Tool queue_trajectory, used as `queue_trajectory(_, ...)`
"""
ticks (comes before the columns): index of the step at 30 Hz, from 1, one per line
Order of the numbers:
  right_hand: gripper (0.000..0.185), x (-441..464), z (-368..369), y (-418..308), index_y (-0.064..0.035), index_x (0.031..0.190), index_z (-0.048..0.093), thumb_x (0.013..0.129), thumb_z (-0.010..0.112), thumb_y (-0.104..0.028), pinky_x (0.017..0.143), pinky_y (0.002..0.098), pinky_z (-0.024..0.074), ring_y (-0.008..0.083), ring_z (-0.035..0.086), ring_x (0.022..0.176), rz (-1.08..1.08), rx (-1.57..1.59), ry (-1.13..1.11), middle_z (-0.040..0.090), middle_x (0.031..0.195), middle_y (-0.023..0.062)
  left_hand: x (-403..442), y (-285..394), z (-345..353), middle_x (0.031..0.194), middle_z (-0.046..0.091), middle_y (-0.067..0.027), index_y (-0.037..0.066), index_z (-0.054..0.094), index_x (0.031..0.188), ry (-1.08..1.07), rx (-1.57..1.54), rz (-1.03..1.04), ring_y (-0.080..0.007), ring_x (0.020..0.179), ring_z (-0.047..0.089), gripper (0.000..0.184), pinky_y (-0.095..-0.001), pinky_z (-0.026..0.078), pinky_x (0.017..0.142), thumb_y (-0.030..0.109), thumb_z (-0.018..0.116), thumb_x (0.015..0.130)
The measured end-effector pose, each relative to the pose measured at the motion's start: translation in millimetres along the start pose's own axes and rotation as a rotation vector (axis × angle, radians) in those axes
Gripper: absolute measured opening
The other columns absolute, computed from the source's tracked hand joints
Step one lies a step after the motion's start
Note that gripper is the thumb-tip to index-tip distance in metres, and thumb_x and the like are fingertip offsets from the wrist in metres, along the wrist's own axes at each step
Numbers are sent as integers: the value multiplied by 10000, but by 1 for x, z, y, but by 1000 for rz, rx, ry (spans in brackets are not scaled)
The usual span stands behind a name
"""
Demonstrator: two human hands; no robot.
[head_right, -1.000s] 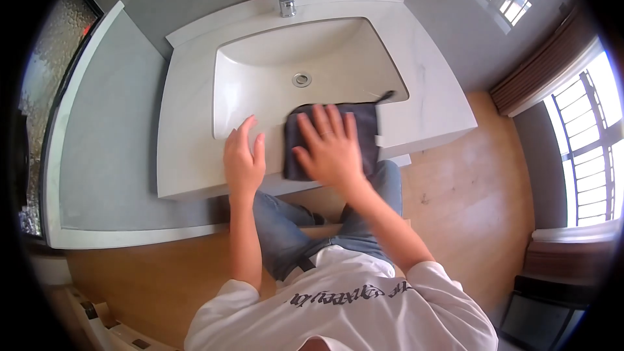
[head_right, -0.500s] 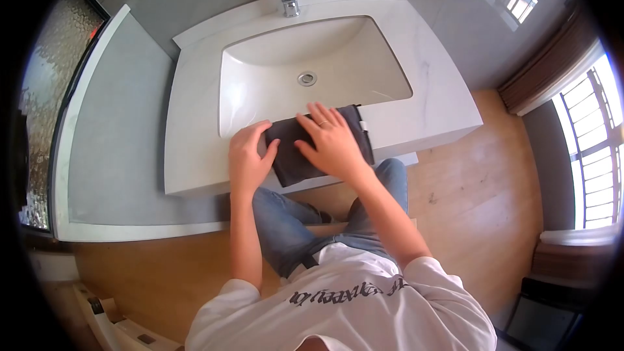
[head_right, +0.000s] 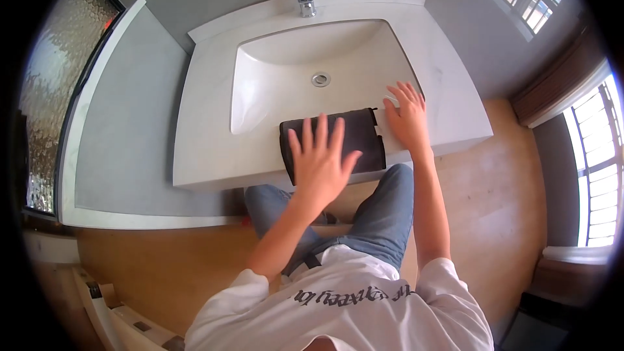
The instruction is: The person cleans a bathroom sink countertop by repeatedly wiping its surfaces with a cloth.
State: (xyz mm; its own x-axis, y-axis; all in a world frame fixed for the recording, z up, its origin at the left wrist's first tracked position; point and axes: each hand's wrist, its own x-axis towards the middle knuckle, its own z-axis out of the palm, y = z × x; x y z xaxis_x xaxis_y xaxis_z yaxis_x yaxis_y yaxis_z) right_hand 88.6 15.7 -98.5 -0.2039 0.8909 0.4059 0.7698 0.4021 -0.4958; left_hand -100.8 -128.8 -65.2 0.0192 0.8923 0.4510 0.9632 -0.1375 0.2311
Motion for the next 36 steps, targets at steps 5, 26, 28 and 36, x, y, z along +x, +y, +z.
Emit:
queue_trajectory(5,419,-2,-17,-8,-66,1341,508,934,562,-153,1124,486,265,341,450,1318,70,148,446,547,1353,150,30,31,39,1441,409,-259,64,474,1407,-42,-27,55,-505,1333,331,726,-685,237,1044,548,577,877)
queue_trajectory(26,567,-2,-18,35,-207,1452,440,967,481,-497,1178,527,105,301,207,1478,345,-274,95,330,1556,136,-53,-117,-54,1551,314,-162,164,432,1455,-107,174,-295,-428,1415,274,624,-631,231,1097,409,602,908)
queue_trajectory(28,568,-2,-17,33,-209,1453,440,968,474,-503,1180,521,104,297,213,1476,339,-270,98,339,1552,134,-71,-154,-62,1572,276,-156,181,389,1486,-67,245,-479,-419,1440,227,583,-629,169,1123,417,516,968)
queue_trajectory(36,580,-1,-18,22,-234,1465,427,972,430,-541,1187,502,105,261,212,1479,377,-384,14,331,1562,99,-59,-125,-46,1546,278,-230,142,404,1472,-84,379,-591,-560,1386,209,658,-792,156,998,522,501,943)
